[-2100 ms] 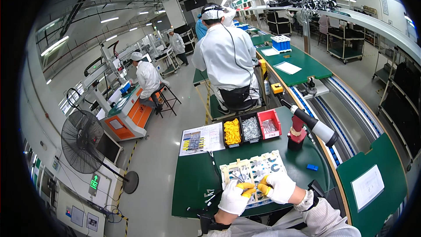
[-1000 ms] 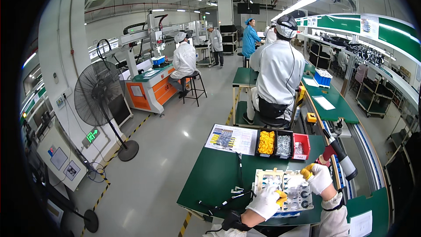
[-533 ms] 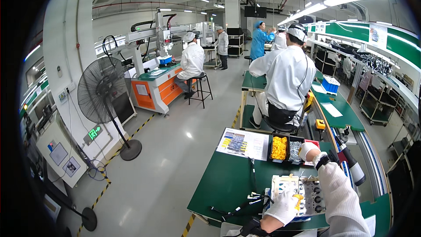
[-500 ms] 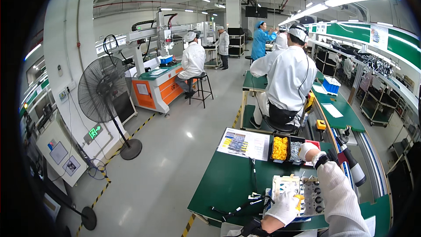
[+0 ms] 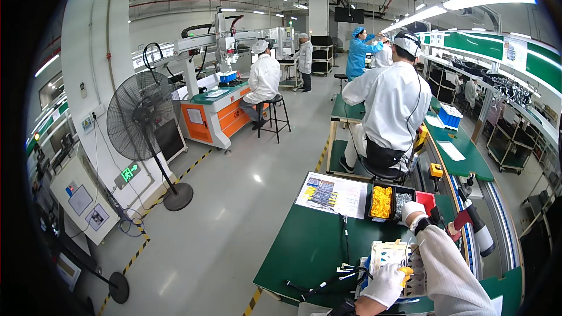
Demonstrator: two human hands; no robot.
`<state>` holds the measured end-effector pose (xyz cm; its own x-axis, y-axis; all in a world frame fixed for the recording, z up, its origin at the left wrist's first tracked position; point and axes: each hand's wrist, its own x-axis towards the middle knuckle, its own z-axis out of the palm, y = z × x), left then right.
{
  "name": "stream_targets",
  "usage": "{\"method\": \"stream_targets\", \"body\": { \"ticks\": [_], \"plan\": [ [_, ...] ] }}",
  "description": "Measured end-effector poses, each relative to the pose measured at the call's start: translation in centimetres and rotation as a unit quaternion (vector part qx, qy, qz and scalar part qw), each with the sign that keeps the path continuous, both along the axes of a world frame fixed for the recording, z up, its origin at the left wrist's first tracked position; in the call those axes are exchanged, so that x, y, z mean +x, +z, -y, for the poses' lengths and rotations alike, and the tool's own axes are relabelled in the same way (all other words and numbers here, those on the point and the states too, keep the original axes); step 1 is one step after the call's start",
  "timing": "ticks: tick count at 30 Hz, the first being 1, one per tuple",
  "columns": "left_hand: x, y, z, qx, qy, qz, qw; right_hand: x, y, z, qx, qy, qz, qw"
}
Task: Assemble electronic components on a circuit board using hand tools and screws.
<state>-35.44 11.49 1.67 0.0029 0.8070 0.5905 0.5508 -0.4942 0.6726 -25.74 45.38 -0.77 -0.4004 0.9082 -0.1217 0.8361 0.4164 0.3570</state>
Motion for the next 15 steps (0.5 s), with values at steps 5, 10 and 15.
{"method": "stream_targets", "body": {
  "ticks": [5,10,15],
  "plan": [
    [-0.6,1.5,0.3,0.020,0.015,-0.011,1.000,0.0,0.5,0.8,0.024,-0.011,-0.058,0.998],
    [0.2,0.6,-0.1,0.012,0.018,0.006,1.000,-0.3,1.8,1.2,0.007,-0.001,-0.059,0.998],
    [0.1,-0.1,-0.2,0.042,0.046,-0.043,0.997,-1.3,3.3,2.9,-0.001,-0.022,-0.116,0.993]
  ]
}}
